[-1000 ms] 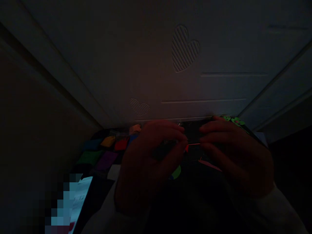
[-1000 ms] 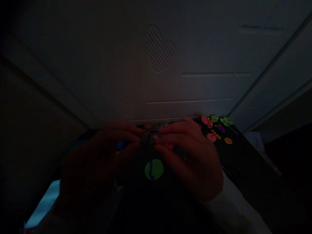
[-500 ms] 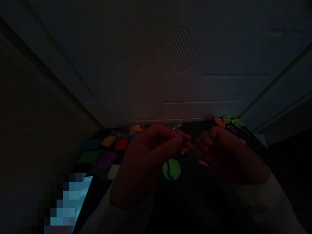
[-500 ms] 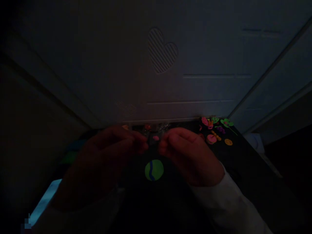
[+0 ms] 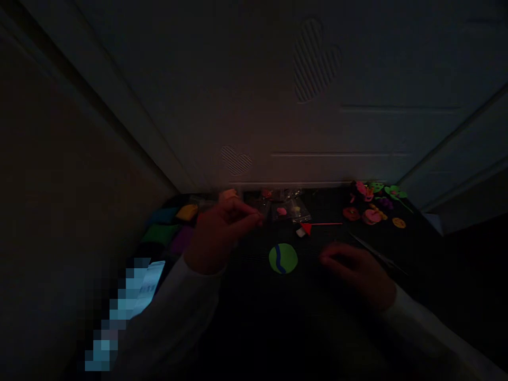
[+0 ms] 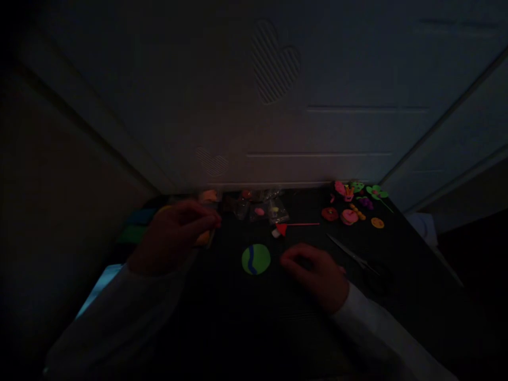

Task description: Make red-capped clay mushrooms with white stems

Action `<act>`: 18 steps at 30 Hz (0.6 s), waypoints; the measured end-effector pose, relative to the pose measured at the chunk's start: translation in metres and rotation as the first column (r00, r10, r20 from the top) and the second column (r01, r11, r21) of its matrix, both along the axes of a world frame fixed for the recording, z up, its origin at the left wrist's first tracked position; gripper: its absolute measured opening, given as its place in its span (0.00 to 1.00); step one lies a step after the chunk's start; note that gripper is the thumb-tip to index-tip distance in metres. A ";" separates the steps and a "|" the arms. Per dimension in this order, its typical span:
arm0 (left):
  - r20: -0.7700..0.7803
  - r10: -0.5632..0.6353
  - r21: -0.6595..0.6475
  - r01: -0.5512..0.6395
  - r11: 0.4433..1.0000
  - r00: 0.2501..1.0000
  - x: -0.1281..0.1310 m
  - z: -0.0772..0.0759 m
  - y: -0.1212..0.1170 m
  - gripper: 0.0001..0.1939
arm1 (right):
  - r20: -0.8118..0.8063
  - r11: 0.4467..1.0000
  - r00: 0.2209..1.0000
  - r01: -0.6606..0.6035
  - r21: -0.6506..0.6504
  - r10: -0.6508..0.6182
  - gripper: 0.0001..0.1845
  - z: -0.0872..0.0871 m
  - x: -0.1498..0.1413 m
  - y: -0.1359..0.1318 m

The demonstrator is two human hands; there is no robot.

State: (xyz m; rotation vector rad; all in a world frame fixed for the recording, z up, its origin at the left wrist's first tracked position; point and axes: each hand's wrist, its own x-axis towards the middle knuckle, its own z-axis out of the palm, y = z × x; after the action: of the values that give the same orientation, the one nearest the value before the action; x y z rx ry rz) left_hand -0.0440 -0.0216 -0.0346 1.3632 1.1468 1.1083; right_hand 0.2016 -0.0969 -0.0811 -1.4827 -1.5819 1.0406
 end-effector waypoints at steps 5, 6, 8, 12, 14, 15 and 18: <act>-0.412 -0.082 0.041 0.109 0.993 0.908 -0.006 -0.074 0.003 0.08 | 0.128 0.995 0.990 -0.066 0.075 0.056 0.08 -0.038 0.000 -0.005; -0.470 -0.117 0.043 0.155 0.987 0.875 -0.005 -0.085 0.005 0.07 | 0.143 0.993 0.988 -0.077 0.089 0.063 0.08 -0.043 0.000 -0.005; -0.564 -0.198 0.029 0.258 0.966 0.801 -0.002 -0.103 0.008 0.11 | 0.166 0.990 0.984 -0.089 0.113 0.070 0.08 -0.048 0.001 -0.004; -0.676 -0.245 0.018 0.348 0.937 0.695 -0.003 -0.116 0.013 0.14 | 0.191 0.984 0.978 -0.109 0.142 0.081 0.07 -0.049 0.002 -0.004; -0.708 -0.231 0.027 0.353 0.935 0.667 -0.006 -0.117 0.014 0.14 | 0.197 0.981 0.976 -0.122 0.151 0.091 0.07 -0.049 0.002 -0.004; -0.719 -0.223 0.033 0.353 0.935 0.658 -0.008 -0.117 0.015 0.14 | 0.200 0.980 0.976 -0.124 0.156 0.092 0.06 -0.049 0.002 -0.004; -0.736 -0.201 0.050 0.347 0.936 0.647 -0.010 -0.117 0.015 0.15 | 0.210 0.979 0.974 -0.117 0.165 0.081 0.06 -0.050 0.003 -0.004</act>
State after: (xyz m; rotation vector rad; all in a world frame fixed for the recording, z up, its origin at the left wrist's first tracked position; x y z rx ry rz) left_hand -0.0537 -0.0067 -0.1518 2.1614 1.3255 0.4325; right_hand 0.2042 -0.1006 -0.1313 -1.4363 -1.8577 0.7995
